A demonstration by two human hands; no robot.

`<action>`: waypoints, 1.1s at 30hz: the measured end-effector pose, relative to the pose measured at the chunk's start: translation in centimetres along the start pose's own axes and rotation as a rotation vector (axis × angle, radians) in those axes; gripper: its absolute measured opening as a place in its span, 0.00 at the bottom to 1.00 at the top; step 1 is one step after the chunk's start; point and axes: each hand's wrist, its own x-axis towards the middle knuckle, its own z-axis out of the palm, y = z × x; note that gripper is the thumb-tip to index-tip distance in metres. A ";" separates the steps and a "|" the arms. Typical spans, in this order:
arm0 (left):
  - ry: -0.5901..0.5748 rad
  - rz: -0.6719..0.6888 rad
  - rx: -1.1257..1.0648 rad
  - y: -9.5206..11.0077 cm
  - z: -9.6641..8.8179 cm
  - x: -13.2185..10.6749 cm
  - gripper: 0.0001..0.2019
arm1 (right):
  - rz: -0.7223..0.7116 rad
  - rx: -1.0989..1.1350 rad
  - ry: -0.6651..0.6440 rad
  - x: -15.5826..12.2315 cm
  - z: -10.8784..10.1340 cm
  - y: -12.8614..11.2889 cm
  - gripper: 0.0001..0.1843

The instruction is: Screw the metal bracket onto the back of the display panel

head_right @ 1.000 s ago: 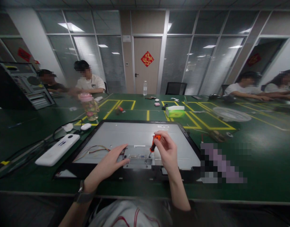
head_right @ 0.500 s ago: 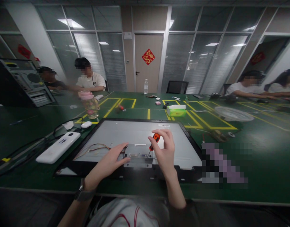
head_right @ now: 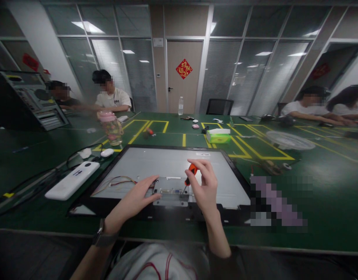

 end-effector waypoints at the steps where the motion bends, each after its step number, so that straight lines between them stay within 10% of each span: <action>1: -0.006 -0.002 0.002 0.0 0.0 0.0 0.30 | 0.013 0.032 -0.046 0.0 -0.1 -0.1 0.13; 18: 0.020 0.010 -0.001 -0.2 0.1 0.0 0.28 | 0.066 0.087 -0.196 0.0 -0.4 -1.0 0.19; 33: 0.005 0.009 -0.006 -0.2 0.2 0.0 0.29 | 0.116 0.024 0.004 0.1 -0.3 -0.7 0.12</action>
